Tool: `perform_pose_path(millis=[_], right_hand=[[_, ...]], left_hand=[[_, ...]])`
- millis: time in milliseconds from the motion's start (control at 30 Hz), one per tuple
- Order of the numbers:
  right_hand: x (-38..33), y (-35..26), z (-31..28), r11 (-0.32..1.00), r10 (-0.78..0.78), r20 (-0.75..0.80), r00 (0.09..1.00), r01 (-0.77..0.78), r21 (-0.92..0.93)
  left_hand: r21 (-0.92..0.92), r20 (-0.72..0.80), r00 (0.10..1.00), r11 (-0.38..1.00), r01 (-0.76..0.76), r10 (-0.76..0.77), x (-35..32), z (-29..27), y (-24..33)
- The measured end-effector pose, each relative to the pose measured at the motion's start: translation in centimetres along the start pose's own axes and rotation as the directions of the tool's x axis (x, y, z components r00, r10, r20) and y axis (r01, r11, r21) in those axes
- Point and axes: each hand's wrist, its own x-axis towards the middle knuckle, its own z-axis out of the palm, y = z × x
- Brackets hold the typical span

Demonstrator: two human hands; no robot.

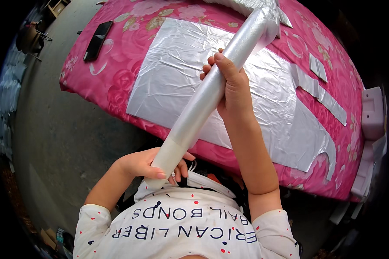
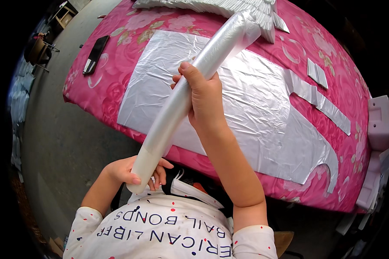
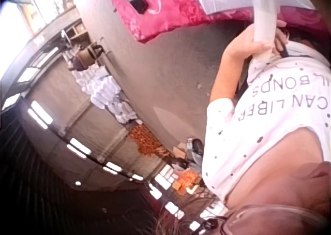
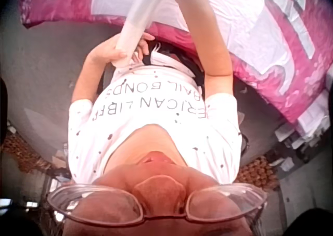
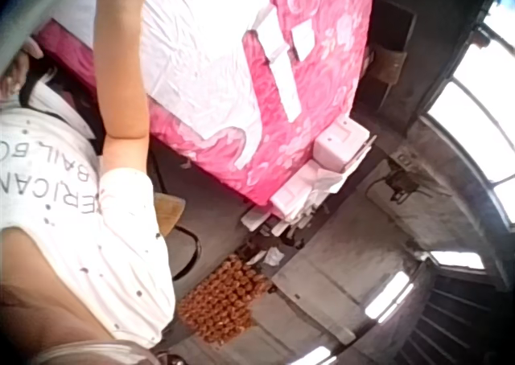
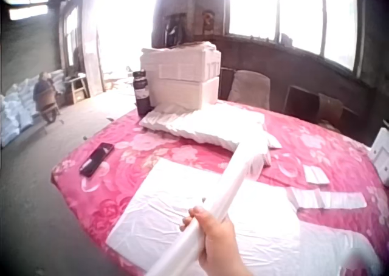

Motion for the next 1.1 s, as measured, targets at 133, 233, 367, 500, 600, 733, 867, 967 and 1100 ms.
perform_pose_path(millis=[133, 233, 367, 500, 600, 733, 867, 967, 1100], right_hand=[[-1.3, 1.9, -0.8, 0.996, -0.059, -0.093, 0.994, 0.053, -0.069], [-2.1, 4.5, -1.2, 0.996, -0.024, -0.107, 0.994, 0.015, -0.090], [-2.0, 4.4, -2.8, 0.993, -0.011, -0.114, 0.993, -0.002, -0.117], [0.2, 0.6, -7.2, 0.988, 0.015, -0.130, 0.991, -0.035, -0.151], [1.7, -2.8, -11.4, 0.983, -0.097, -0.225, 0.970, 0.058, -0.174], [1.3, -6.2, -14.3, 0.902, -0.127, -0.272, 0.954, -0.004, -0.432], [0.7, -6.2, -14.2, 0.775, 0.001, -0.126, 0.992, -0.080, -0.627], [0.7, -5.7, -12.8, 0.670, 0.107, -0.014, 0.994, -0.083, -0.737], [1.1, -5.9, -12.0, 0.514, 0.281, 0.028, 0.959, -0.126, -0.849]], left_hand=[[0.173, -0.277, 0.946, 0.977, -0.122, 0.168, 0.9, 0.0, 1.0], [0.294, -0.443, 0.864, 0.949, -0.110, 0.238, 2.8, -0.2, 0.9], [0.171, -0.494, 0.868, 0.984, 0.047, 0.044, 2.4, 0.1, -0.5], [0.034, -0.392, 0.907, 0.983, 0.180, -0.152, 0.5, -0.7, -1.7], [0.007, -0.331, 0.916, 0.971, 0.241, -0.225, -0.6, -1.0, -2.4], [-0.013, -0.352, 0.904, 0.967, 0.256, -0.244, -1.9, -1.2, -3.7], [-0.059, -0.317, 0.908, 0.961, 0.271, -0.275, -2.0, -1.3, -3.7], [-0.128, -0.246, 0.920, 0.951, 0.280, -0.304, -2.0, -1.5, -3.3], [-0.300, -0.109, 0.928, 0.902, 0.310, -0.355, -2.3, -2.4, -3.9]])
